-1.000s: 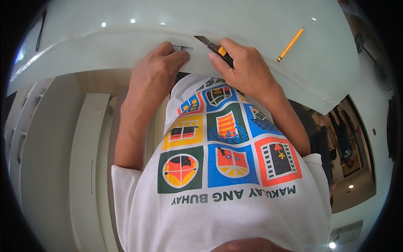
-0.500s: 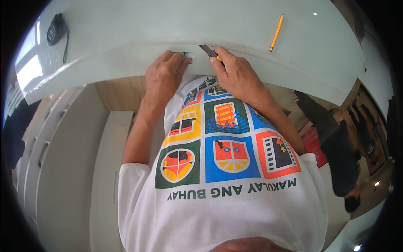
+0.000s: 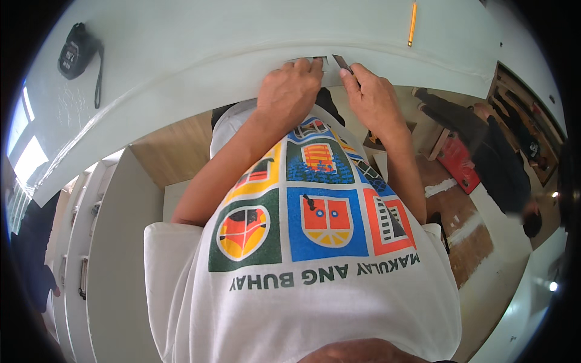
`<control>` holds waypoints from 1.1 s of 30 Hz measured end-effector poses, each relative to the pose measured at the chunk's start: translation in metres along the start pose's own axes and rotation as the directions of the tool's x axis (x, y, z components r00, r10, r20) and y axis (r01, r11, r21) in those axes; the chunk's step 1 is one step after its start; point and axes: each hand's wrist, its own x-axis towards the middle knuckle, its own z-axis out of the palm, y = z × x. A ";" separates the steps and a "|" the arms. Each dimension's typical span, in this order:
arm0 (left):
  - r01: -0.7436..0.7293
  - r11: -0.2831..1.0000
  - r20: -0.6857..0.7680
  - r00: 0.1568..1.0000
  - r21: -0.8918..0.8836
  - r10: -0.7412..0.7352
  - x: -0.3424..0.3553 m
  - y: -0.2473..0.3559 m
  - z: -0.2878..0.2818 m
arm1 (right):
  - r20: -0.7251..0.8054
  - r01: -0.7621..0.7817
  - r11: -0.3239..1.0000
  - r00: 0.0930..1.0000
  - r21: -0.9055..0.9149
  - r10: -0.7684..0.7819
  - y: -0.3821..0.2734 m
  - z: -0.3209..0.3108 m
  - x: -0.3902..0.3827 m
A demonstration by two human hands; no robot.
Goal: The person uses a utility knife to cut a rectangular section out of a white panel. They score the material along marked lines, then peel away the cut piece to create an opening.
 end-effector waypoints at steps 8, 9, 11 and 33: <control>-0.038 0.999 -0.020 0.999 -0.035 0.037 0.014 0.011 0.020 | 0.024 -0.028 0.989 0.999 -0.146 0.031 0.016 -0.002 0.003; -0.037 0.999 -0.014 0.999 -0.035 0.037 0.015 0.011 0.019 | 0.013 -0.005 0.987 1.000 -0.158 0.007 0.019 -0.001 0.005; -0.028 0.999 -0.001 1.000 -0.032 0.028 0.021 0.013 0.016 | -0.007 0.024 0.984 1.000 -0.178 -0.026 0.022 -0.003 0.009; -0.158 0.982 -0.160 0.977 -0.102 0.141 0.021 -0.002 0.015 | -0.057 -0.138 0.989 0.989 -0.043 0.136 0.005 -0.015 -0.005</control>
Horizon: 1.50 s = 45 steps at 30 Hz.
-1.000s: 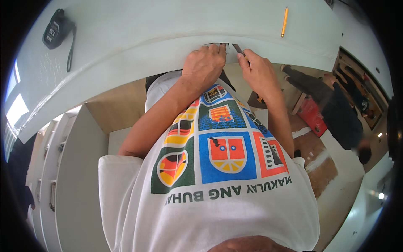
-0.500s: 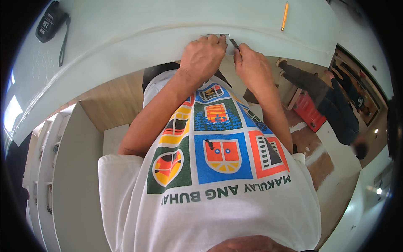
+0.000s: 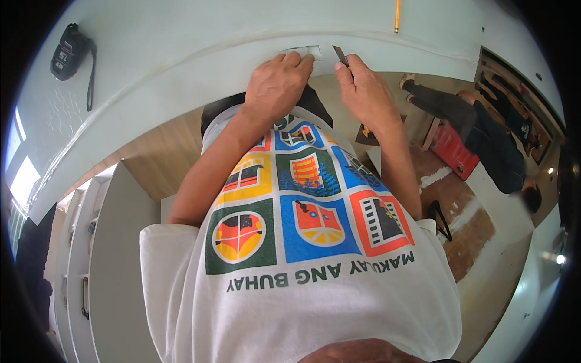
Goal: The person uses a utility knife to cut a rectangular section out of a white panel. They score the material along marked lines, then peel away the cut piece to create an opening.
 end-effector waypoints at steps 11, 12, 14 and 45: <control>0.424 0.894 0.142 0.903 -0.146 -0.405 -0.008 0.005 -0.027 | 0.045 0.309 0.951 0.950 0.024 -0.310 -0.010 0.006 0.031; 0.524 0.831 0.182 0.850 -0.188 -0.495 -0.008 0.010 -0.030 | 0.056 0.350 0.936 0.935 0.017 -0.351 -0.016 0.006 0.038; 0.597 0.695 0.072 0.777 -0.400 -0.626 -0.014 0.011 -0.027 | 0.051 0.433 0.901 0.900 0.019 -0.434 -0.028 0.010 0.048; -0.177 -0.729 0.455 0.679 -0.661 -0.577 -0.016 -0.044 -0.005 | 0.078 0.448 0.871 0.879 0.199 -0.470 -0.039 0.037 0.096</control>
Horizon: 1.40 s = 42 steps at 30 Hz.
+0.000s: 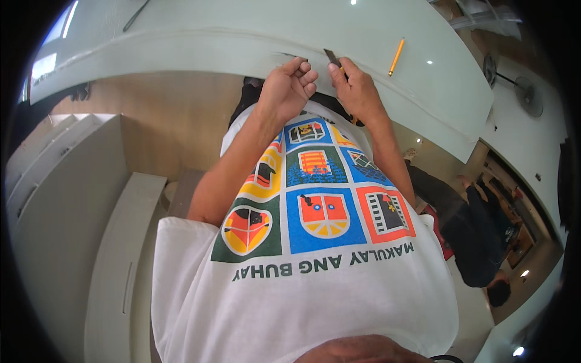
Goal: The person uses a utility knife to cut a rectangular section out of a white panel. They score the material along marked lines, then peel away the cut piece to create an opening.
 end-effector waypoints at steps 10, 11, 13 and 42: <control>-0.196 0.980 -0.255 0.949 -0.017 0.185 -0.020 -0.006 0.055 | 0.215 0.231 0.958 0.957 -0.171 -0.193 -0.034 -0.021 0.039; -0.246 0.957 -0.258 0.945 -0.155 0.201 -0.020 -0.007 0.047 | 0.250 0.270 0.945 0.943 -0.184 -0.221 -0.040 -0.019 0.045; -0.325 0.909 -0.275 0.928 -0.260 0.253 -0.027 -0.008 0.032 | 0.320 0.333 0.919 0.912 -0.211 -0.257 -0.050 -0.013 0.052; -0.681 0.360 -0.312 0.198 0.637 0.929 -0.002 0.030 0.007 | 0.598 0.775 0.324 0.627 -0.543 -0.499 -0.102 -0.019 0.079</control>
